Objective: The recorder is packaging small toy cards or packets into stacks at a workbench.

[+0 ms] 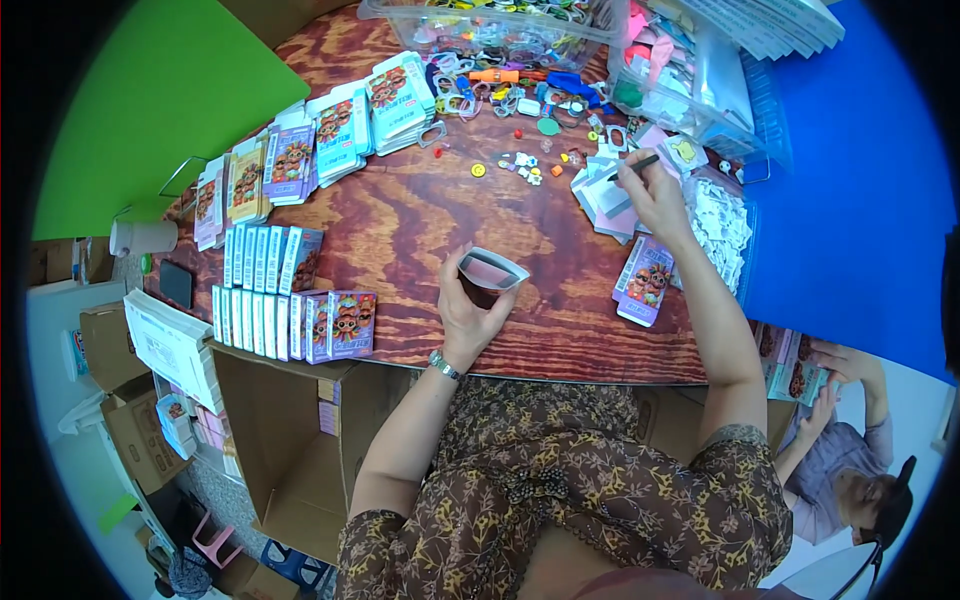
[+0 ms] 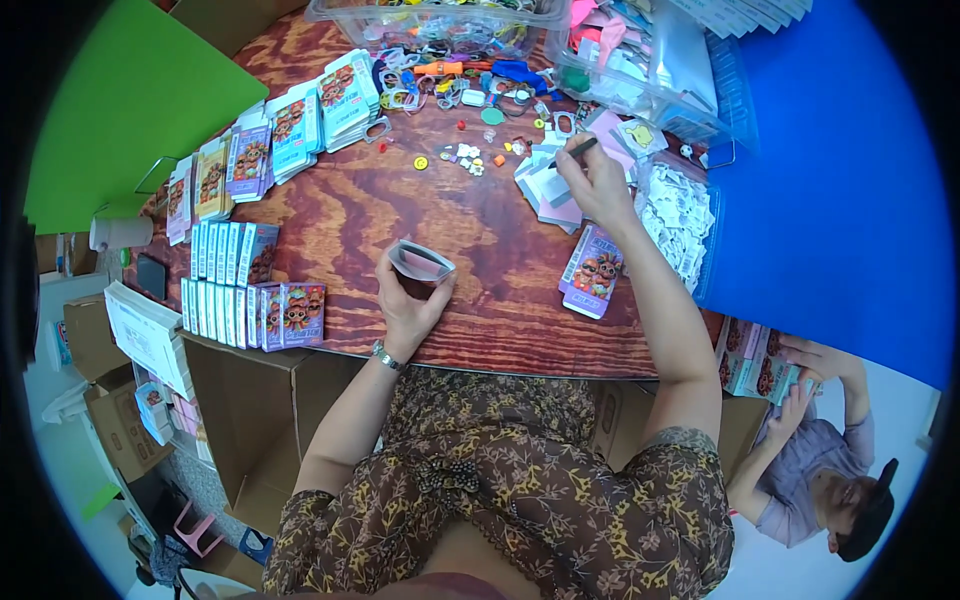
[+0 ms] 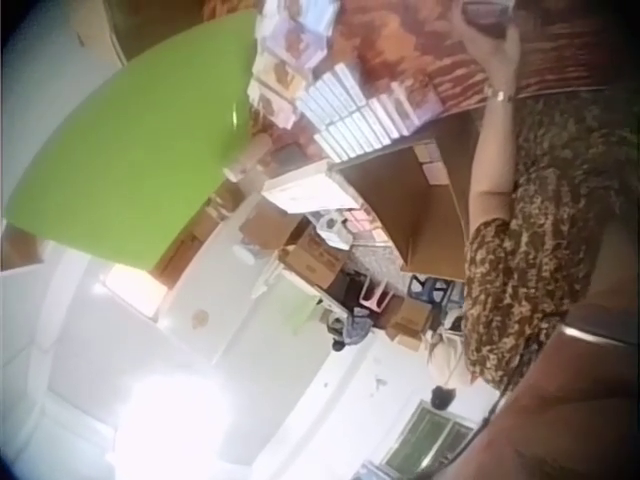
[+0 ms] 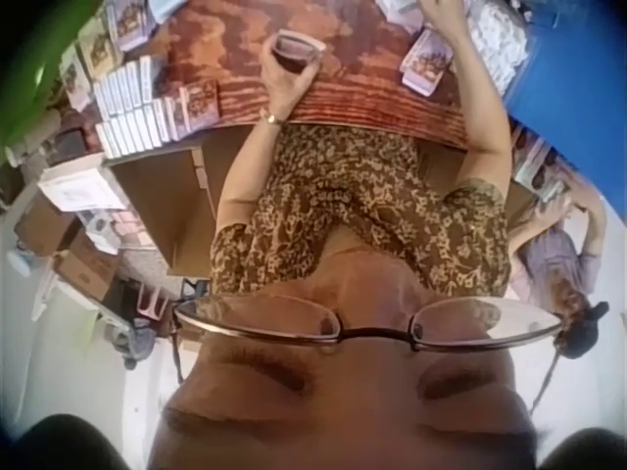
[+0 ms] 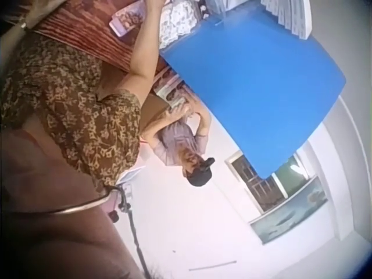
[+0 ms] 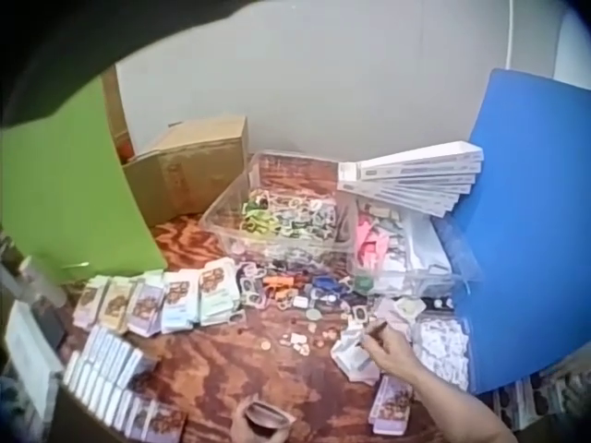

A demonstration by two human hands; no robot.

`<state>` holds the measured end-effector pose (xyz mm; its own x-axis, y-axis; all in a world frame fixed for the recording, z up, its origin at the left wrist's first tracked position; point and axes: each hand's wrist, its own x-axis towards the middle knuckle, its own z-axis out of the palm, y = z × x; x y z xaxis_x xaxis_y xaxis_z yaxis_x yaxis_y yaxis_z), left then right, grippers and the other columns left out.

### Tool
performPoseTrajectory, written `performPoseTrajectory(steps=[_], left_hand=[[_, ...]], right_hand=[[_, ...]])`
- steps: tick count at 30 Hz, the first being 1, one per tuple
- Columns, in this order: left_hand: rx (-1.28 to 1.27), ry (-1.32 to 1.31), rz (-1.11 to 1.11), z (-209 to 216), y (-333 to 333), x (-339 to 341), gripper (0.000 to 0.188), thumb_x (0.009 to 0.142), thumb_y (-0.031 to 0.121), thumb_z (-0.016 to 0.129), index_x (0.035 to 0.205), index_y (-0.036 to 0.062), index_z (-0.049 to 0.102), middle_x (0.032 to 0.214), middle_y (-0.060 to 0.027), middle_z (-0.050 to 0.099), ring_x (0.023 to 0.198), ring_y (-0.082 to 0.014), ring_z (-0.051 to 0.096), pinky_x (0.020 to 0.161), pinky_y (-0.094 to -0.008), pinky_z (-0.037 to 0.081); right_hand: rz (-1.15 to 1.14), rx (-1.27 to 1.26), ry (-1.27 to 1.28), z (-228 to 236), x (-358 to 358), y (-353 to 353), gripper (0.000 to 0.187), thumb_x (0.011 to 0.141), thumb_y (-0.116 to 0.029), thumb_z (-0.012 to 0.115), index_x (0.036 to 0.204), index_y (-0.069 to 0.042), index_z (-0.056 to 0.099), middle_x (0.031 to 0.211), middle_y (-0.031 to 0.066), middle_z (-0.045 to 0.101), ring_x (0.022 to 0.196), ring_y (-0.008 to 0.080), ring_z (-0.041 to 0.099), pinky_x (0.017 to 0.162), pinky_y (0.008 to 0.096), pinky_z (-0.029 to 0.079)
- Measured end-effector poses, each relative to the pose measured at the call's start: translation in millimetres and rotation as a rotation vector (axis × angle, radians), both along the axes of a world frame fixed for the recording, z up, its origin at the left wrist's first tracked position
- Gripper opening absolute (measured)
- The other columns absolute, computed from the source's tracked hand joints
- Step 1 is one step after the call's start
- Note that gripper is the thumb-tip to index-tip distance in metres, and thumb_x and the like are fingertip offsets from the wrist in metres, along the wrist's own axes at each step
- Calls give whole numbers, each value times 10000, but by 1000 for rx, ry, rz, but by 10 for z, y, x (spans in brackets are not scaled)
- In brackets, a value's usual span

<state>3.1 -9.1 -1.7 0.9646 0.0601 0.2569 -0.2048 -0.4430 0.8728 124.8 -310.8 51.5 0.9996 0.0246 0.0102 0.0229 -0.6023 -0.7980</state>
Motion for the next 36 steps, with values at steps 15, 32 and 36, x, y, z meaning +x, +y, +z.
performPoseTrajectory(steps=[15, 32, 36], left_hand=[[-36, 35, -20, -99, 7, -5, 851, 727, 182, 889, 1395, -4, 395, 1325, -212, 536, 1174, -346, 592, 972, -416, 503], [9, -13, 7, 32, -17, 16, 810, 729, 213, 895, 1362, 2, 435, 1239, -197, 574, 1098, -333, 622, 919, -404, 523], [-1, -20, 4, 19, -14, 21, 793, 734, 213, 892, 1351, 5, 440, 1230, -195, 573, 1095, -338, 618, 919, -408, 521]], right_hand=[[114, -198, -93, -180, -89, -61, 200, 962, -237, 627, 1033, -65, 556, 846, 132, 657, 793, 302, 676, 720, 395, 512], [73, -122, 10, -17, 355, 6, 294, 951, -288, 693, 1049, -35, 580, 793, 42, 649, 724, 120, 616, 648, 304, 487], [76, -275, 89, -7, 652, 154, 327, 912, -328, 719, 1041, -39, 638, 724, 52, 653, 671, 147, 627, 629, 323, 481]])
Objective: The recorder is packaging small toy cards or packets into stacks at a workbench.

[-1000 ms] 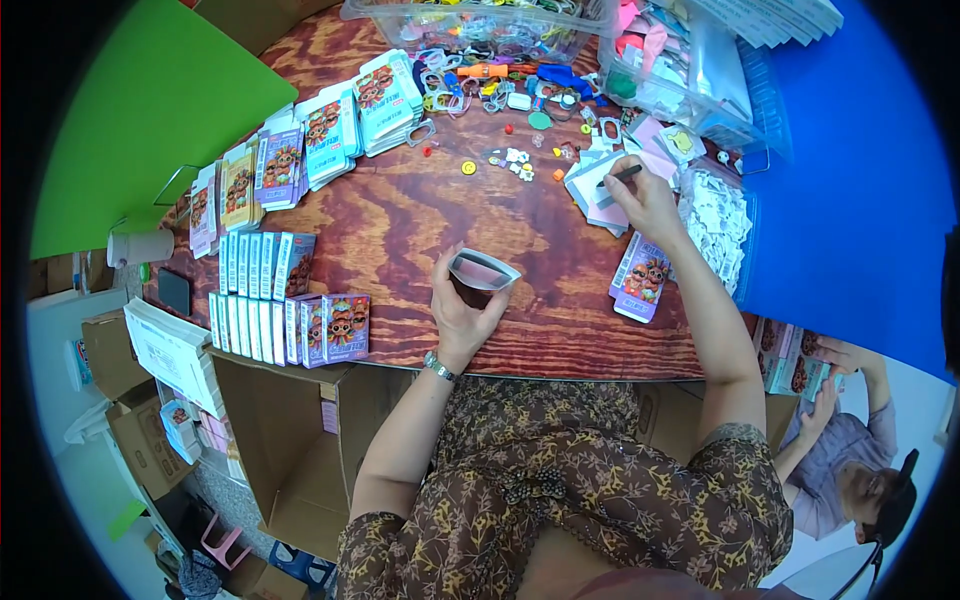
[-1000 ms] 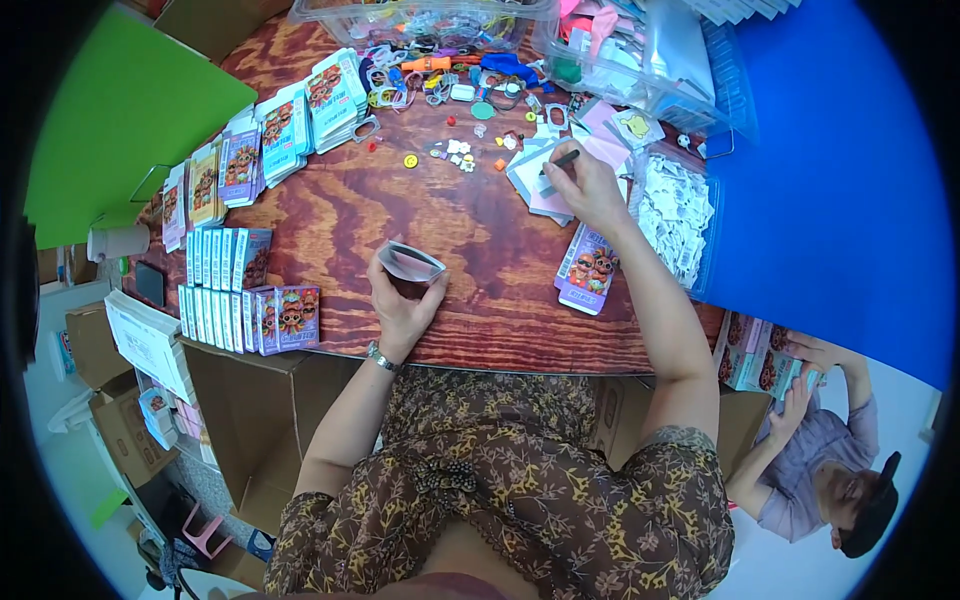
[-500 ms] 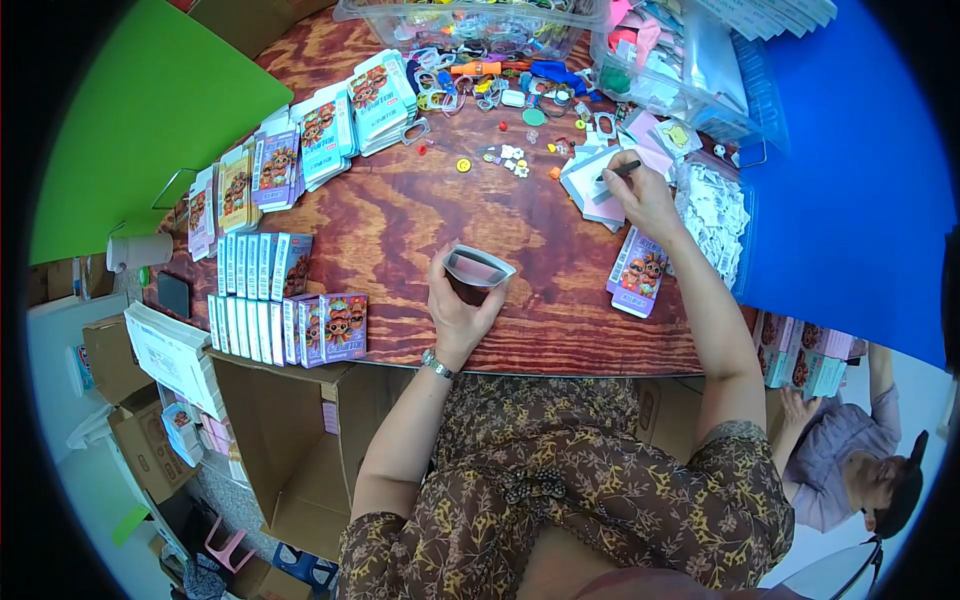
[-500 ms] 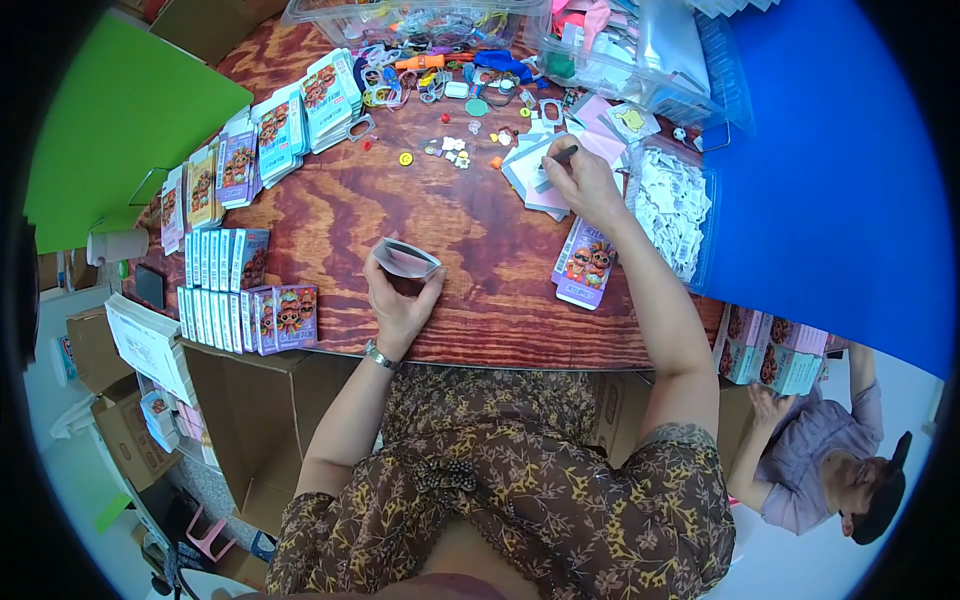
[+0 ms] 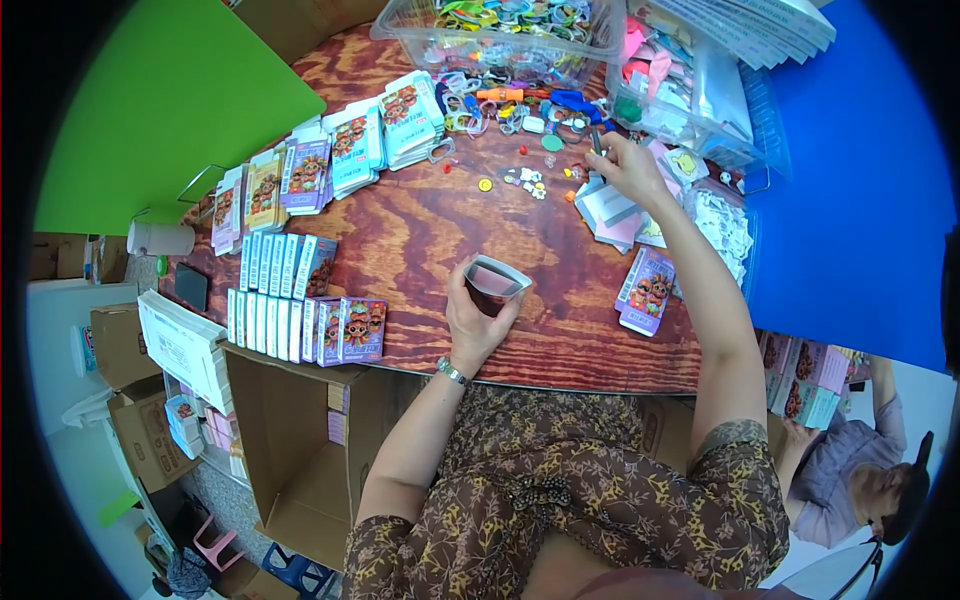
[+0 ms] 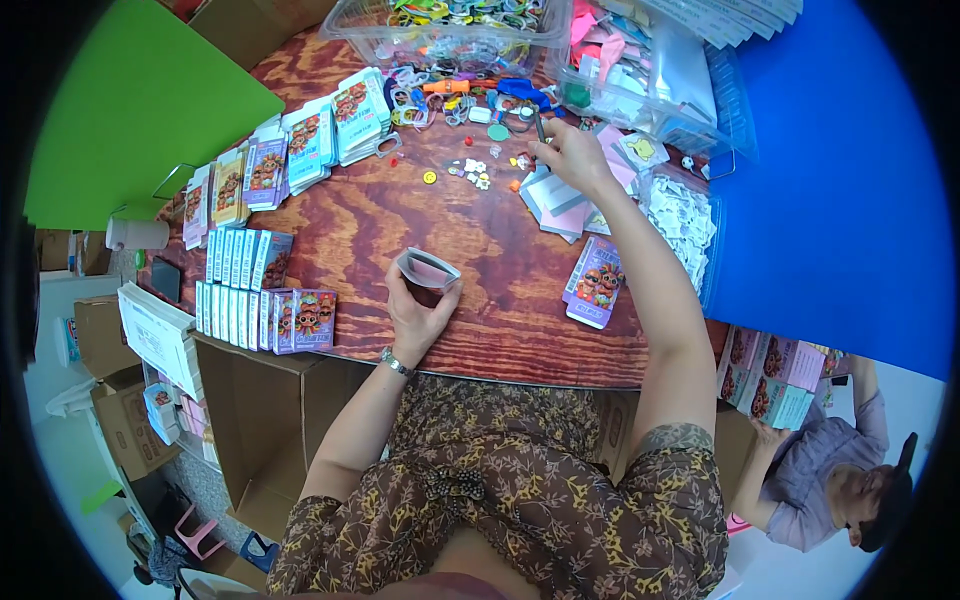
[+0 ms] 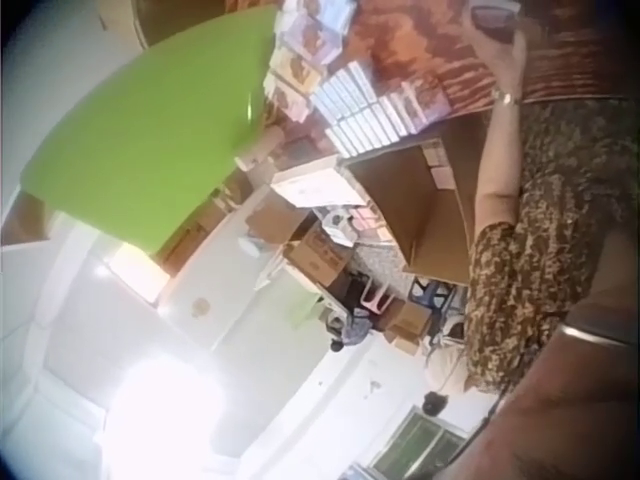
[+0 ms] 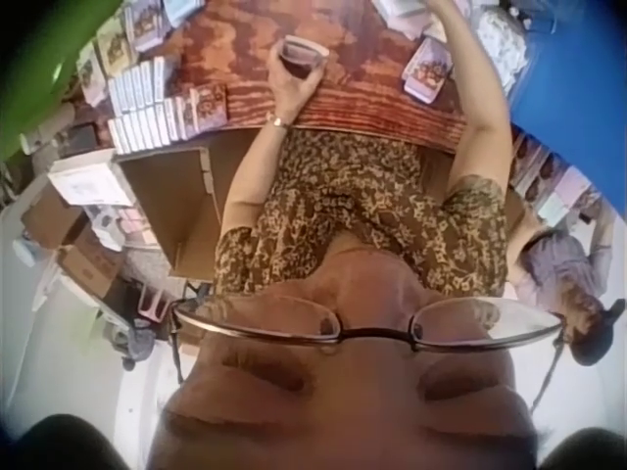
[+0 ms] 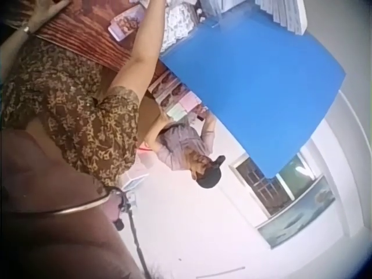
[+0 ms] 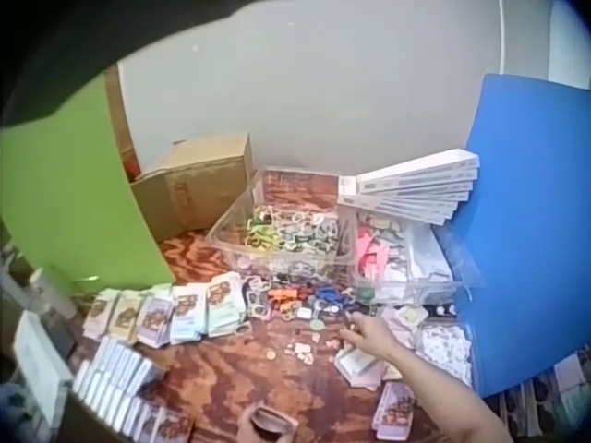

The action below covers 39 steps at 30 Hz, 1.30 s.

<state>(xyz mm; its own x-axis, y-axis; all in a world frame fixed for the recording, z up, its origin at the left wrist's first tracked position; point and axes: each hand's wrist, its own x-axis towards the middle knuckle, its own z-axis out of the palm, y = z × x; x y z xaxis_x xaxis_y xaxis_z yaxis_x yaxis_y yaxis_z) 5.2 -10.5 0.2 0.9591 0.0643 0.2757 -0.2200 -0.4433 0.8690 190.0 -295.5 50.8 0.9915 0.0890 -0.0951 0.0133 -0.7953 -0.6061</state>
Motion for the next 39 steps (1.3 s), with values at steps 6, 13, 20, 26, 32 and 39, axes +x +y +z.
performPoseTrajectory(steps=[6, 13, 20, 26, 32, 39], left_hand=[[12, -12, 0, -11, -13, -3, 787, 742, 220, 882, 1357, 8, 439, 1250, -196, 564, 1124, -349, 604, 936, -420, 512], [61, -57, -15, 17, -44, 29, 788, 760, 207, 872, 1363, 7, 406, 1152, -147, 593, 1022, -256, 626, 882, -372, 512], [67, -54, 2, 11, -13, 1, 779, 763, 198, 867, 1363, 14, 405, 1131, -141, 600, 1011, -255, 628, 874, -373, 514], [17, 5, -2, -33, -13, -16, 803, 750, 211, 870, 1372, -1, 407, 1199, -195, 573, 1069, -336, 615, 902, -416, 513], [73, -54, 13, -18, -22, -9, 789, 766, 205, 868, 1370, 14, 398, 1150, -142, 591, 1016, -249, 625, 878, -370, 515], [56, -46, 10, 5, -27, -12, 805, 753, 210, 876, 1368, 2, 402, 1164, -170, 586, 1032, -294, 621, 879, -391, 516]], right_hand=[[-36, -88, -28, -172, 229, -60, 327, 871, -373, 707, 991, -71, 677, 826, 135, 721, 800, 337, 706, 703, 458, 519], [103, 164, -40, -302, 114, -172, 212, 995, -196, 569, 1153, -62, 612, 810, 61, 705, 729, 166, 645, 668, 345, 496], [97, 636, 223, 162, -57, -82, 195, 1027, -192, 535, 1179, -83, 588, 995, -11, 655, 895, 91, 599, 751, 295, 496], [151, 711, 118, 268, -157, -32, 203, 1021, -150, 545, 1193, -54, 590, 1023, 5, 668, 912, 110, 627, 772, 298, 507], [199, 603, -131, 342, -271, 57, 183, 1002, -100, 567, 1138, 14, 612, 936, 44, 676, 902, 135, 656, 810, 307, 529], [154, 694, -69, 354, -296, 105, 204, 1003, -172, 611, 1119, -5, 619, 962, 57, 697, 882, 121, 668, 765, 279, 534]])
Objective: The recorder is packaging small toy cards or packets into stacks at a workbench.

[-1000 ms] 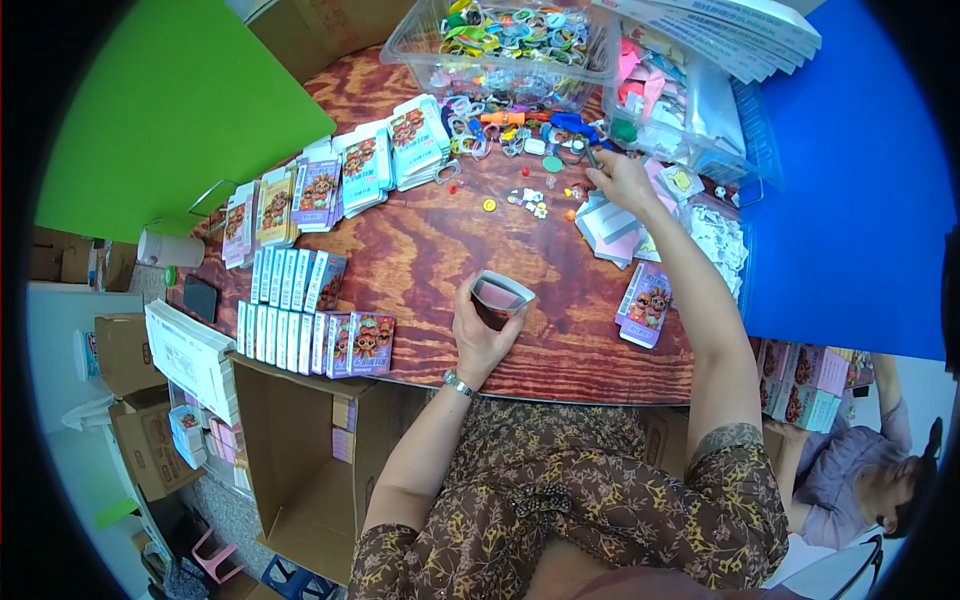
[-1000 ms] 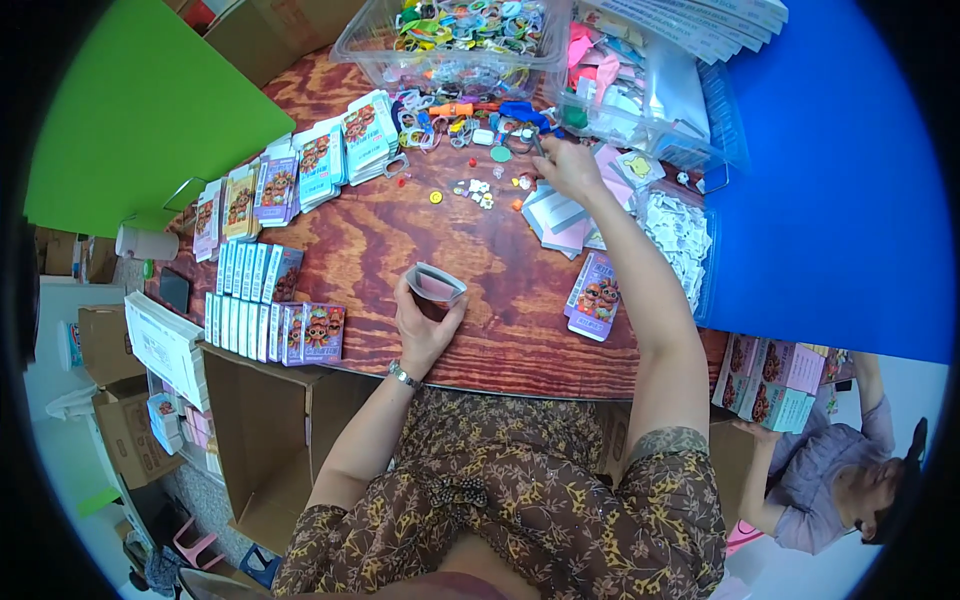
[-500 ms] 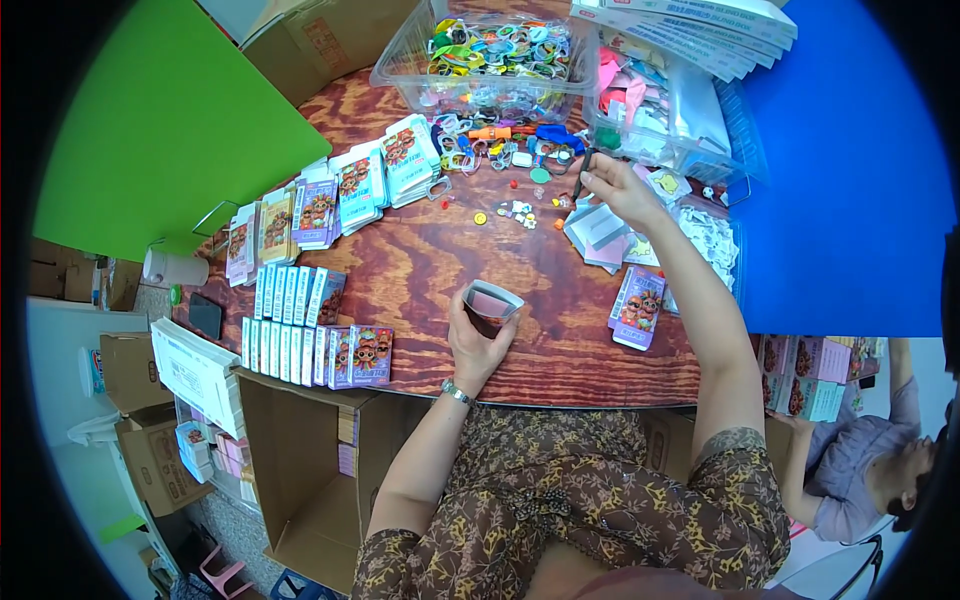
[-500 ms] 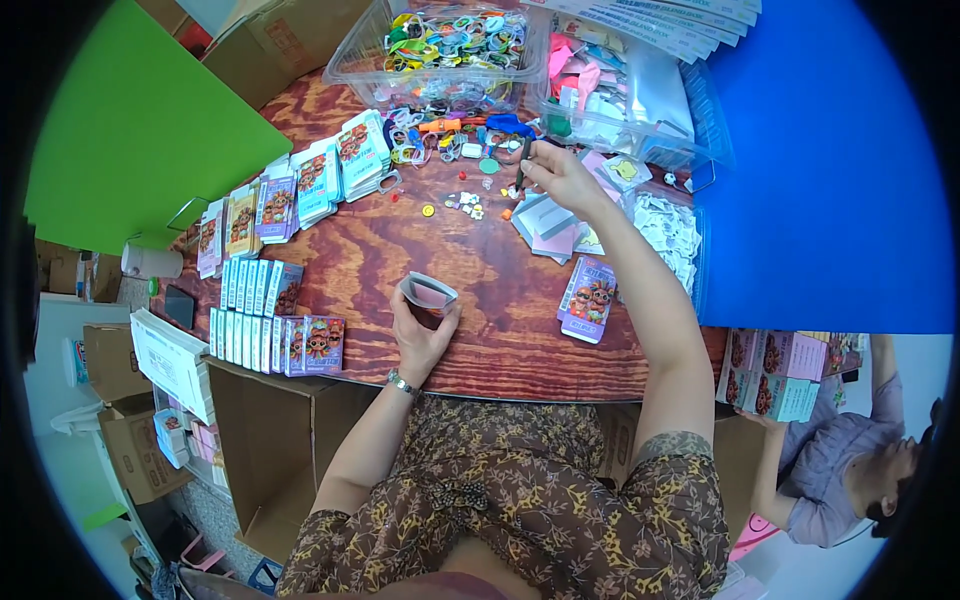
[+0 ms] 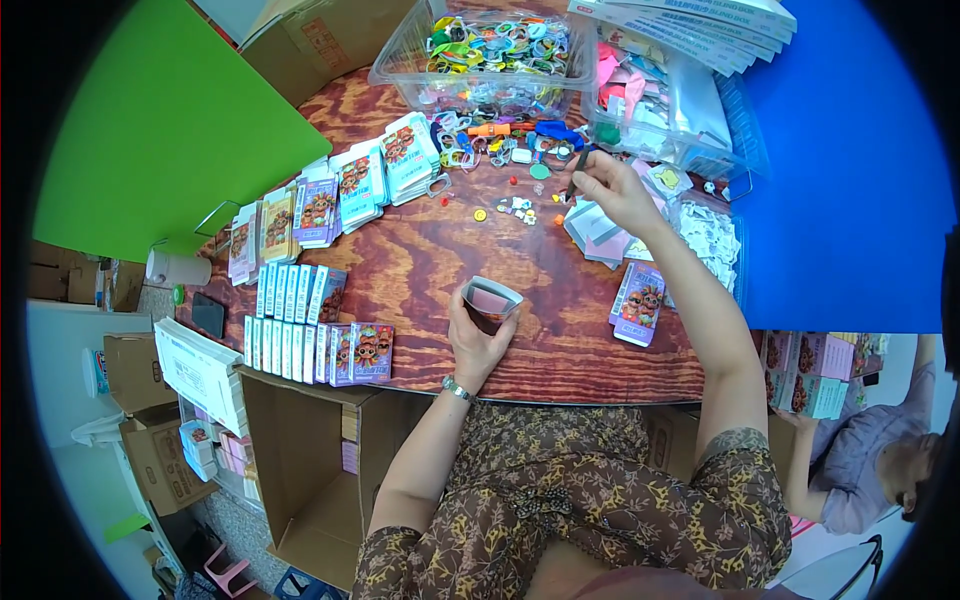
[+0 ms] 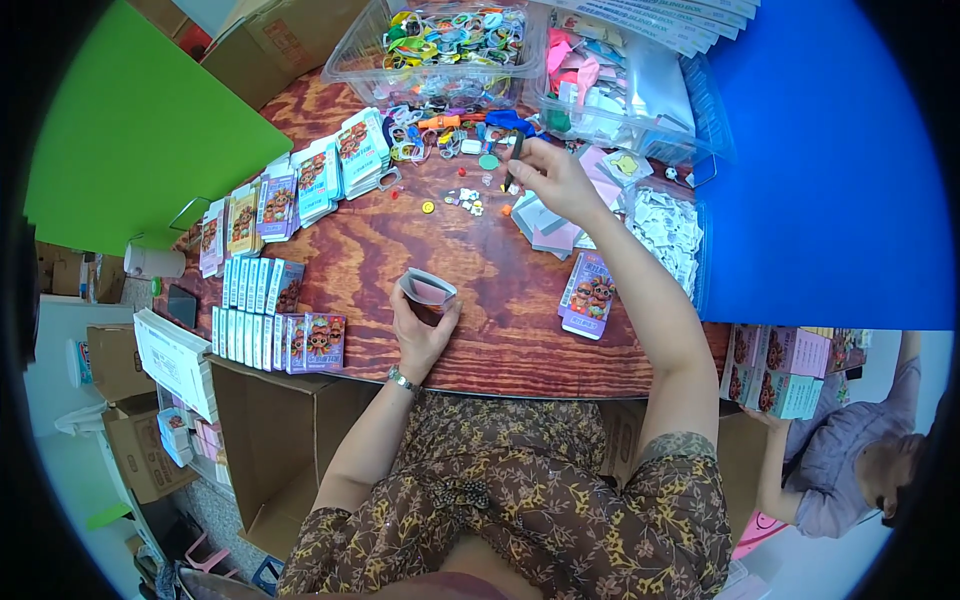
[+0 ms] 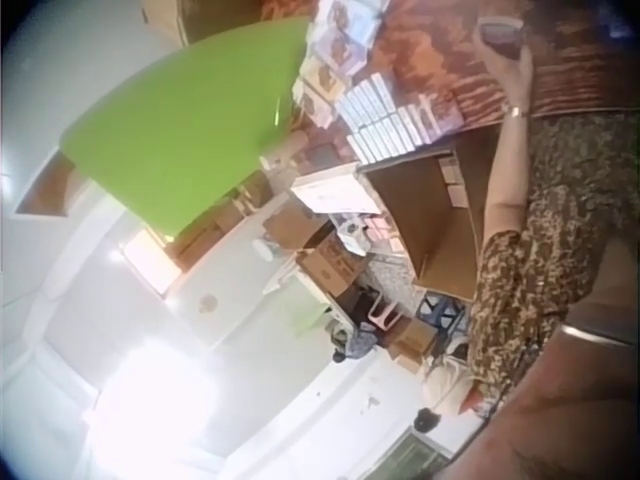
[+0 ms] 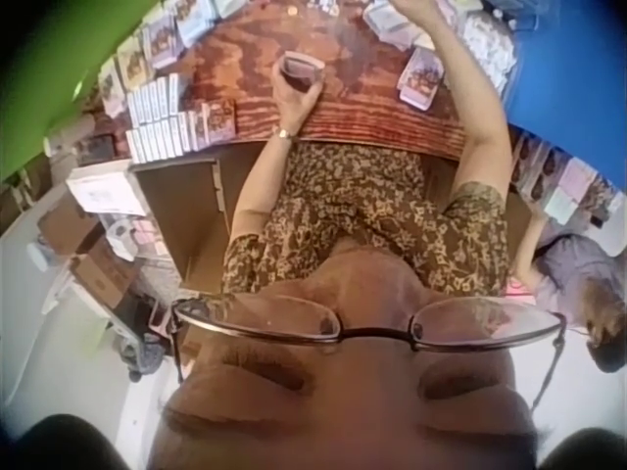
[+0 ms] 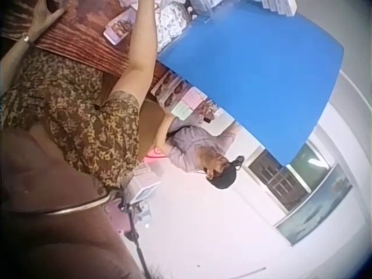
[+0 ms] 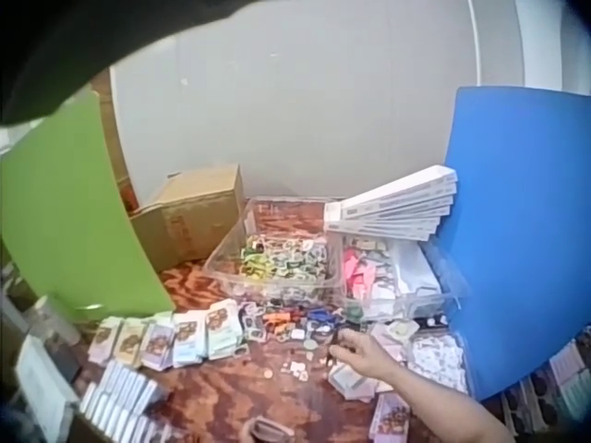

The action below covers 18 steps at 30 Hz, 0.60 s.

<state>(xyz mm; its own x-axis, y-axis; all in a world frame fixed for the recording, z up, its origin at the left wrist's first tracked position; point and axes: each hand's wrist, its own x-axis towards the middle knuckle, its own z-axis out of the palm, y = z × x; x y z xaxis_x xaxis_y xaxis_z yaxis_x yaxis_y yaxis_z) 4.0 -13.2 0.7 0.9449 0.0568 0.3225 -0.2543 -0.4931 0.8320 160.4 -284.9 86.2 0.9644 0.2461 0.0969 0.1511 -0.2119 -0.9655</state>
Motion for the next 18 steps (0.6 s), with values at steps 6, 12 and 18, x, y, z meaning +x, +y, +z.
performPoseTrajectory(steps=[6, 12, 18], left_hand=[[22, -17, 0, -15, 7, 0, 812, 756, 214, 878, 1373, 4, 394, 1156, -154, 584, 1023, -257, 617, 878, -375, 513], [30, -9, -4, -2, 5, 5, 821, 757, 214, 878, 1376, 1, 383, 1153, -150, 579, 1019, -258, 616, 875, -379, 513], [36, 17, -10, 41, -15, 10, 821, 763, 216, 874, 1376, 1, 372, 1142, -142, 573, 1014, -251, 610, 872, -375, 509]], right_hand=[[-35, 315, 295, -46, 40, 15, 220, 994, -295, 651, 992, -78, 615, 947, 34, 722, 756, 66, 635, 713, 232, 525], [-15, 409, 360, -20, 28, 39, 210, 1007, -316, 626, 1026, -107, 626, 912, 14, 713, 727, 55, 618, 665, 210, 500], [12, 473, 393, -15, 93, 22, 225, 991, -342, 648, 1014, -119, 641, 885, -4, 707, 713, 41, 609, 658, 196, 488]])
